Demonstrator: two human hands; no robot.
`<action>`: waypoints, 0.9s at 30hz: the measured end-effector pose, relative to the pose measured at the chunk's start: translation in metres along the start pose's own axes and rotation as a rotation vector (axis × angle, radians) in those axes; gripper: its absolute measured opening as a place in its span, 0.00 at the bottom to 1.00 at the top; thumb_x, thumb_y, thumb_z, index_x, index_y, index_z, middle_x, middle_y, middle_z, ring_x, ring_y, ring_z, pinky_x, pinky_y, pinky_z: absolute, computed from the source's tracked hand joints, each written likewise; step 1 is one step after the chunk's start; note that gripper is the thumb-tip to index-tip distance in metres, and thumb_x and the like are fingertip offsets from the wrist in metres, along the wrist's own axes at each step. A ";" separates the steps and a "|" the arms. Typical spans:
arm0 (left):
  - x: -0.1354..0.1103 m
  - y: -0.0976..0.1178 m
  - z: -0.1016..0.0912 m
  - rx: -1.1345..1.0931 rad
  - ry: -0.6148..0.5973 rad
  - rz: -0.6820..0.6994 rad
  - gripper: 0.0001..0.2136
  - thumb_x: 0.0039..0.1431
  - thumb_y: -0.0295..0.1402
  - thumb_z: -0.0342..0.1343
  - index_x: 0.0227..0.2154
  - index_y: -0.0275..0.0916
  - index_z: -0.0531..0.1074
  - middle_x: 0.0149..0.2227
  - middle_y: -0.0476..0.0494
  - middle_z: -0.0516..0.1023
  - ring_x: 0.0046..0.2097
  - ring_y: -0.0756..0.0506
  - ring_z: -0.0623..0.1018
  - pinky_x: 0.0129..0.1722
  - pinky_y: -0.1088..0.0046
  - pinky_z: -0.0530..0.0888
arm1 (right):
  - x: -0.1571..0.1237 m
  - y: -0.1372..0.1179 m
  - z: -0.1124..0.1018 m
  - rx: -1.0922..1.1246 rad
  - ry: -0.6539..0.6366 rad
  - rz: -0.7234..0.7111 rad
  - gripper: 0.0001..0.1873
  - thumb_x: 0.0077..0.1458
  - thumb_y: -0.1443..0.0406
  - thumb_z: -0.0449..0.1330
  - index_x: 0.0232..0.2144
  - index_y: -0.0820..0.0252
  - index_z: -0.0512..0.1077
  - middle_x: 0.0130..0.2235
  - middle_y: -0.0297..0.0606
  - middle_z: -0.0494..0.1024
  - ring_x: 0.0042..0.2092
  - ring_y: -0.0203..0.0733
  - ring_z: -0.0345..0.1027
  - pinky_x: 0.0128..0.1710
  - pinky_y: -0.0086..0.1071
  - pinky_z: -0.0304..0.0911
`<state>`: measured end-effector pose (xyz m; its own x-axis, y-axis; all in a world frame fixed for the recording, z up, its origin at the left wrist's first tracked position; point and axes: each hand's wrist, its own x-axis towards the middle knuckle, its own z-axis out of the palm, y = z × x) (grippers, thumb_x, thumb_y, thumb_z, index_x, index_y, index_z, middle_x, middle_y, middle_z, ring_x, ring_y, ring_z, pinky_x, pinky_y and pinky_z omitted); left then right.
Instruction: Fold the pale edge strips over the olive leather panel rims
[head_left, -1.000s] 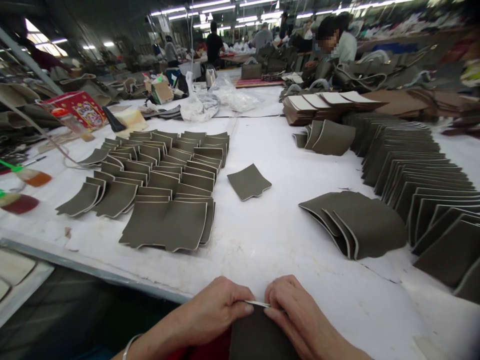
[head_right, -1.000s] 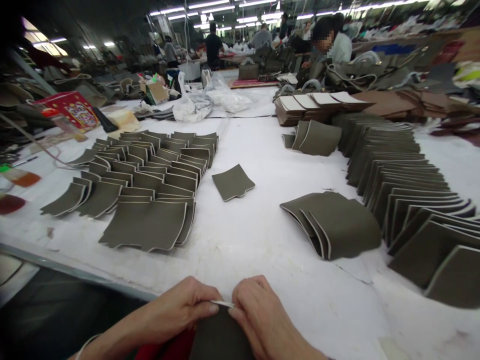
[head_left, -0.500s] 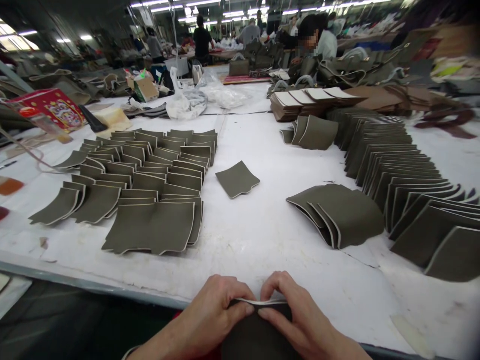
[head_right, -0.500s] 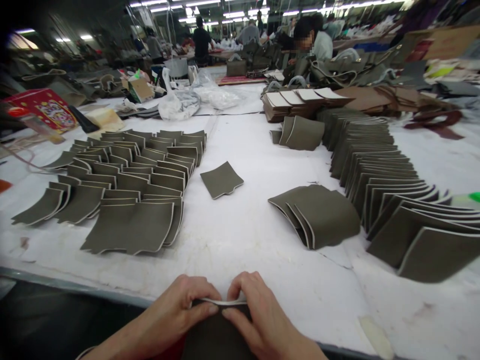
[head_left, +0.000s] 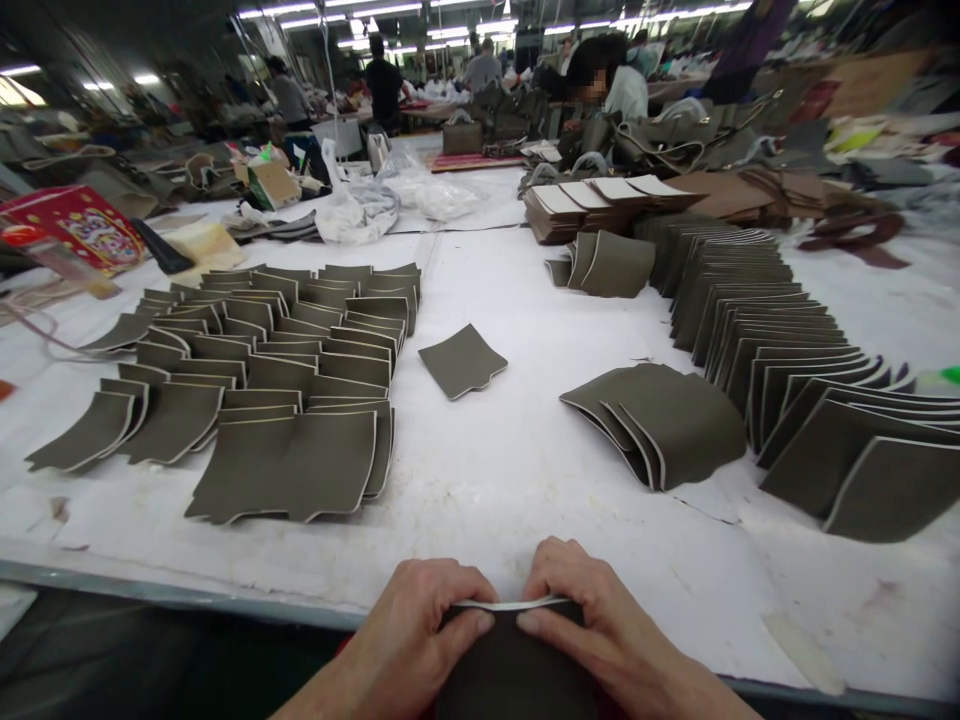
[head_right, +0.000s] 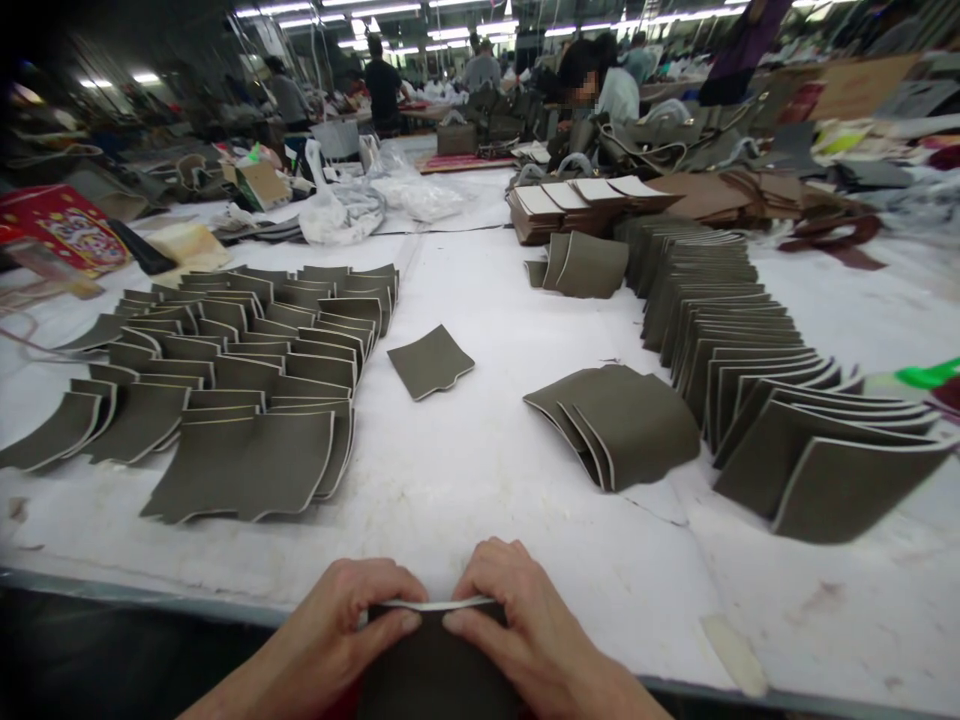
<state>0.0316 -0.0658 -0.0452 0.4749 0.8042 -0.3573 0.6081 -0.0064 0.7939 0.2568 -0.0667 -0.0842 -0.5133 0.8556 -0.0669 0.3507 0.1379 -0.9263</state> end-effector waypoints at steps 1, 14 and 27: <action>-0.001 -0.001 0.000 0.005 0.003 -0.004 0.08 0.58 0.28 0.54 0.32 0.42 0.78 0.31 0.54 0.79 0.36 0.50 0.75 0.36 0.77 0.63 | -0.002 0.001 -0.002 0.013 0.006 0.015 0.20 0.62 0.49 0.56 0.28 0.56 0.71 0.32 0.33 0.71 0.37 0.44 0.63 0.38 0.35 0.54; 0.020 0.015 0.009 0.330 -0.113 0.138 0.12 0.65 0.30 0.47 0.31 0.43 0.76 0.30 0.50 0.78 0.34 0.47 0.76 0.36 0.73 0.65 | -0.005 0.006 -0.006 -0.040 0.015 -0.046 0.26 0.64 0.45 0.52 0.27 0.58 0.70 0.30 0.34 0.69 0.35 0.42 0.64 0.33 0.33 0.55; 0.017 -0.002 0.015 0.240 -0.073 0.105 0.10 0.64 0.30 0.50 0.30 0.41 0.75 0.30 0.51 0.78 0.34 0.49 0.76 0.34 0.76 0.64 | -0.014 0.005 -0.018 -0.205 -0.083 -0.135 0.24 0.70 0.52 0.45 0.27 0.58 0.66 0.30 0.34 0.68 0.35 0.40 0.62 0.35 0.33 0.55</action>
<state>0.0477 -0.0613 -0.0600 0.5829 0.7465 -0.3208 0.6821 -0.2350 0.6925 0.2798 -0.0690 -0.0813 -0.6257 0.7800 0.0141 0.4215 0.3533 -0.8352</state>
